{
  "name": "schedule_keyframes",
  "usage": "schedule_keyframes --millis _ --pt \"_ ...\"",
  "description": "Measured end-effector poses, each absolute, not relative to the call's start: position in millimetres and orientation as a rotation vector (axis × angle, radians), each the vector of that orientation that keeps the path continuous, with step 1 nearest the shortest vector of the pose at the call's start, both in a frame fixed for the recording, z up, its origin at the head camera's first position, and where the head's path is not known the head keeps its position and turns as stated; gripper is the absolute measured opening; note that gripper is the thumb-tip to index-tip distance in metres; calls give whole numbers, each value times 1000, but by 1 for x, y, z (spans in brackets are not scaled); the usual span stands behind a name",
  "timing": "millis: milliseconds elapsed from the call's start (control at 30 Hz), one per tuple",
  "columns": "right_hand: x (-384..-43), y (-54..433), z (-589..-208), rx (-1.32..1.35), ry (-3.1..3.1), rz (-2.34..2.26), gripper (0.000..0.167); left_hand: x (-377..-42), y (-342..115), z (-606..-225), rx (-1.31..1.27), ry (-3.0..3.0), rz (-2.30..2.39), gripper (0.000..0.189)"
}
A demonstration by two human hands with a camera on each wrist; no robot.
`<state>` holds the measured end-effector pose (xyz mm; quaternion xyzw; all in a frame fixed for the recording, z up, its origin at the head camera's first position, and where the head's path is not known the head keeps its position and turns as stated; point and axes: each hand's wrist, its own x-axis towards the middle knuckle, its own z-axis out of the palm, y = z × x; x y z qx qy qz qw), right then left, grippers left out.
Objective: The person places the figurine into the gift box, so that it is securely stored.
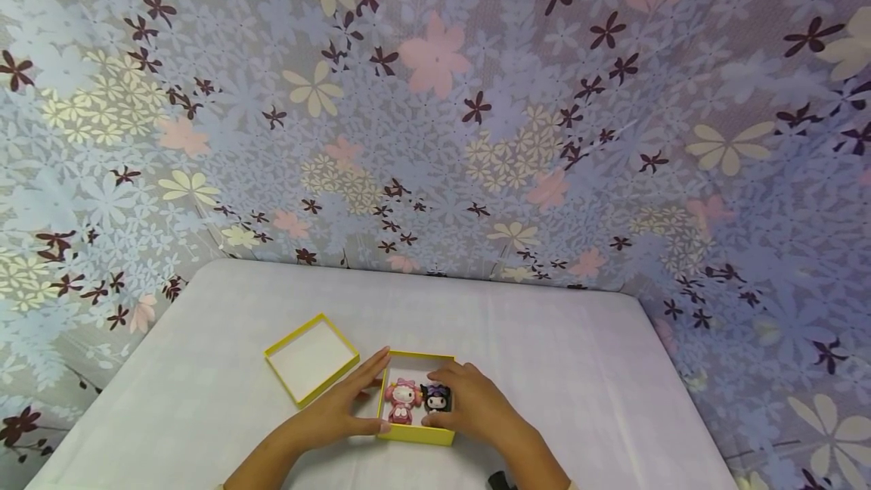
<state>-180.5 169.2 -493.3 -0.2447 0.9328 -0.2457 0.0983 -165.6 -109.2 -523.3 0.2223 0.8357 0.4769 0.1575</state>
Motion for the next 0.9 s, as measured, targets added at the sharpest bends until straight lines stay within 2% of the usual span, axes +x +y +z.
schedule_keyframes --millis 367,900 --pt "-169 187 -505 -742 2907 -916 73 -164 -107 -523 621 2412 1385 105" --pt "-162 200 -510 -685 2744 -1038 96 -166 -124 -506 392 2577 1468 68"
